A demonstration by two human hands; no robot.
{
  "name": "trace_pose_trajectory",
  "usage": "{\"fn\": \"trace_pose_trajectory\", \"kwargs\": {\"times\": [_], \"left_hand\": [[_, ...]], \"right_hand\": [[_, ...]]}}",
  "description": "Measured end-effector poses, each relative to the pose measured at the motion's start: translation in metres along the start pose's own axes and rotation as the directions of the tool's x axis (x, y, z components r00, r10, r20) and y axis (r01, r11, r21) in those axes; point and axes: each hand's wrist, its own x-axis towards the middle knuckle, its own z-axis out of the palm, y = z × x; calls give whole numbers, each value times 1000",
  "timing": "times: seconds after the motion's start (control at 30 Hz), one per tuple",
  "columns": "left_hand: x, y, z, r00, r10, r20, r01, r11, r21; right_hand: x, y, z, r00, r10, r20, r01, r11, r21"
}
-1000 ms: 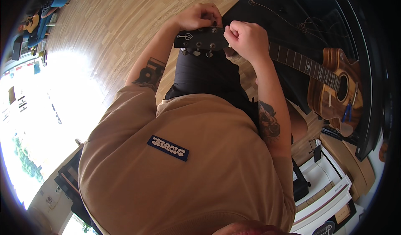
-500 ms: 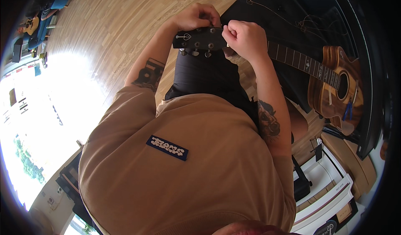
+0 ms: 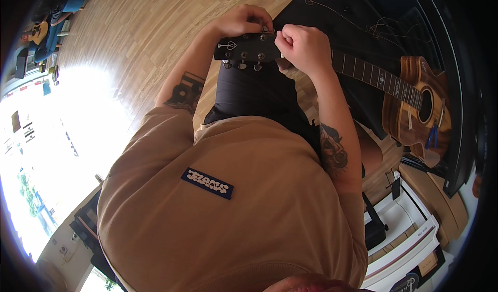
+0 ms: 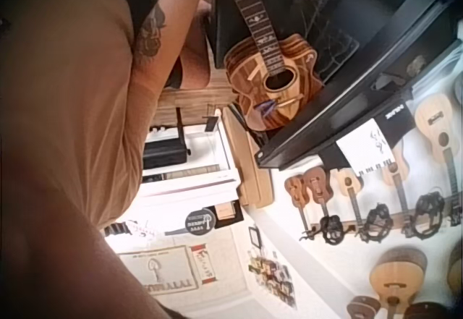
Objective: The person opens a small yellow packet and removes a guitar string. They then thread the string through the soundhole of an acoustic guitar resting on their lap, pull it to the headstock, and begin winding it onto a tuning peg.
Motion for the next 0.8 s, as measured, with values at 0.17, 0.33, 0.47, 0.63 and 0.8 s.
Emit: {"fn": "trace_pose_trajectory", "kwargs": {"times": [0.17,0.33,0.47,0.63,0.8], "left_hand": [[-9,12,-3,996,-82,-28,77,989,-129],[-5,17,3,977,-213,-1,208,956,-207],[-1,3,-1,994,-100,44,101,995,-22],[-5,-3,-3,998,-62,28,62,998,9],[-7,32,1,963,-270,-14,249,906,-342]], "right_hand": [[0,0,-1,1000,1,-3,-1,1000,-1],[0,0,0,1000,1,-17,-1,1000,4],[-1,0,0,1000,7,-11,-7,1000,6],[0,-1,-1,1000,13,1,-13,1000,14],[-1,2,1,1000,1,-12,-1,1000,9]]}}
